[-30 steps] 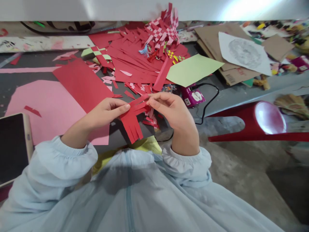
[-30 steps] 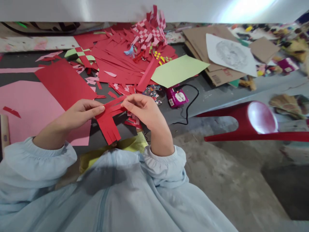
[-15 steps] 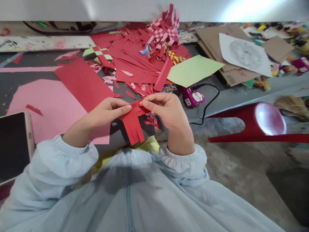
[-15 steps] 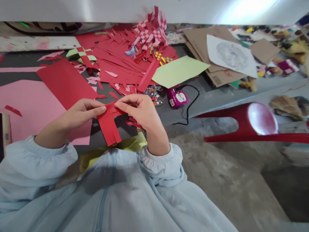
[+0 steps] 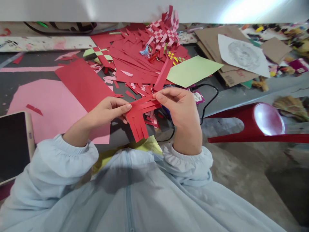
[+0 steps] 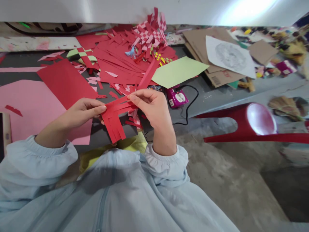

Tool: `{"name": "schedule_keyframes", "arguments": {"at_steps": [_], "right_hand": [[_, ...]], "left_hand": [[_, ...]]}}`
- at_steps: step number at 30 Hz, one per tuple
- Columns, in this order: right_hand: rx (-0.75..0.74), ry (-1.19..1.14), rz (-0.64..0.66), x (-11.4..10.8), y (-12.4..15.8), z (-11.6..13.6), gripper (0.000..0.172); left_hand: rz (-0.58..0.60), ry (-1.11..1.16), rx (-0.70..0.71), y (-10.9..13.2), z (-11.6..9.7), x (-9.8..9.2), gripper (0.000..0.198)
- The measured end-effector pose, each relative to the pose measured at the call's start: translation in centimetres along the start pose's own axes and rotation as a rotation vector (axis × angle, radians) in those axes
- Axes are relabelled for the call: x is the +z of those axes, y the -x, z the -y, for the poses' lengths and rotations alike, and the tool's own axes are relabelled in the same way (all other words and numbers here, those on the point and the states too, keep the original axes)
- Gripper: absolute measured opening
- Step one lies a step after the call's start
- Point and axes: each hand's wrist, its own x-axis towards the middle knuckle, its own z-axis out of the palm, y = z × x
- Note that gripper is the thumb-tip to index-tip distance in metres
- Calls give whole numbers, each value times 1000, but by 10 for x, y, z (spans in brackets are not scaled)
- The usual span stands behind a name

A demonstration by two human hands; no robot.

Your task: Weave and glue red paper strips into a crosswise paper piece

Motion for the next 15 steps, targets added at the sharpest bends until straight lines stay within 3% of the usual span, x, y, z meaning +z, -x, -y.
{"name": "schedule_keyframes", "arguments": {"at_steps": [8,15], "right_hand": [[-27,36,-46,-9,1,-3,4],[-34,68,-132,-18,-1,-5,18]], "left_hand": [[13,16,8,0,2,-2,43],[-8,-2,-9,1,1,-2,45]]}}
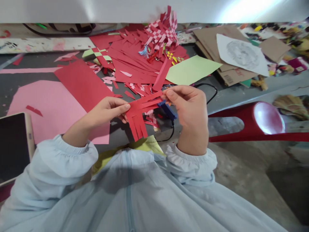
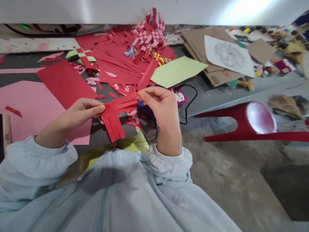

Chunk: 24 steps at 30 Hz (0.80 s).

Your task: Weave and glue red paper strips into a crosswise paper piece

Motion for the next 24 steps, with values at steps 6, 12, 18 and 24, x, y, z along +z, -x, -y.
{"name": "schedule_keyframes", "arguments": {"at_steps": [6,12,18,24], "right_hand": [[-25,-64,-120,-12,0,-2,13],[-105,-76,-240,-18,0,-3,12],[-195,-232,-371,-13,-1,1,11],[-85,-87,-117,-9,7,7,8]], "left_hand": [[-10,9,16,1,-2,0,41],[-34,-29,2,0,0,0,40],[-32,-36,2,0,1,0,39],[-29,-33,14,0,1,0,36]]}}
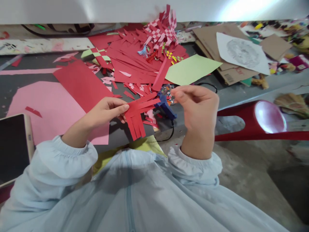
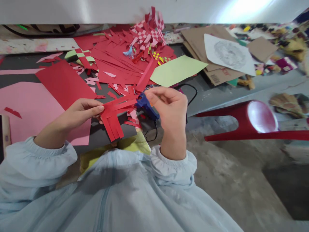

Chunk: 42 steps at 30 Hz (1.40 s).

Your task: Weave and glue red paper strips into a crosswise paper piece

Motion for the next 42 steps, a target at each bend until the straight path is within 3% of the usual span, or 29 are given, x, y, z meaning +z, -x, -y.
{"name": "schedule_keyframes", "arguments": {"at_steps": [4,9,13,20,26,33,37,42], "right_hand": [[60,73,287,2,4,3,7],[126,118,435,3,6,6,6],[135,61,486,9,9,13,4],[144,61,422,26,14,13,5],[123,53,170,19,10,6,4],[-84,-40,-274,2,-4,0,7],[-239,-83,-458,-11,-16,-3,9],[-443,-182,-661,-43,-32,-7,13]], "left_hand": [[4,-28,1,0,1,-1,37],[-3,-47,26,1,-2,0,36],[-1,-66,43,1,-6,1,35],[-24,-93,-3,2,0,0,26],[-45,-148,28,1,4,-3,29],[-36,-154,41,1,7,-4,32],[-31,-150,36,1,7,-4,32],[-51,-120,1,1,5,-3,30]]}}
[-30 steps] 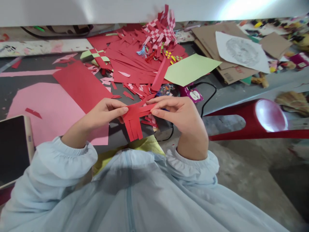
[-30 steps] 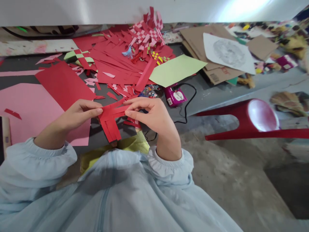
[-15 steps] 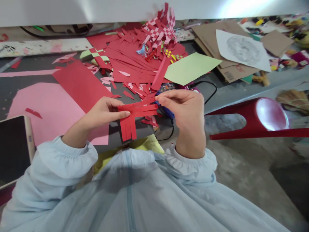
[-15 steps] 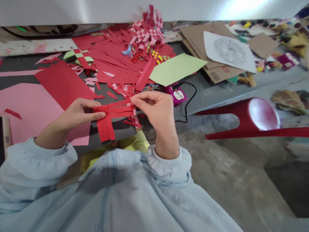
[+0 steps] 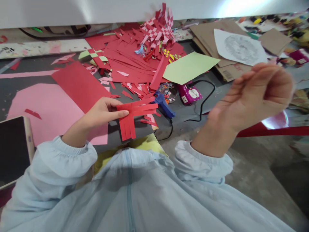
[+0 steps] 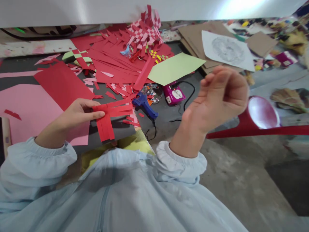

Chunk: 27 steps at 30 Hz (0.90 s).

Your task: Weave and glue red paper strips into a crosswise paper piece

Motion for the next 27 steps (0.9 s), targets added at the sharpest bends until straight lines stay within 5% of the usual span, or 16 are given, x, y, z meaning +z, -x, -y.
{"name": "schedule_keyframes", "arguments": {"at_steps": [3,5,10,13,17,20,22,27], "right_hand": [[62,-12,13,-4,-5,8,15],[115,-26,142,-3,-1,18,13],[539,262,670,0,18,35,11],[845,319,1017,5,29,38,36],[979,286,1185,16,43,36,45],[997,228,1305,21,49,34,19],[979,229,1346,22,50,32,20],[856,271,1206,14,39,29,17]], "left_hand": [[-3,18,-19,1,-4,2,32],[-15,12,-23,2,-6,3,32],[-25,7,-19,3,-3,2,31],[-22,14,4,1,3,-1,32],[-32,4,40,0,3,-3,33],[-31,-29,50,-1,0,-3,32],[-35,-36,51,-1,1,-4,31],[-81,-17,59,-1,5,-5,31]]}}
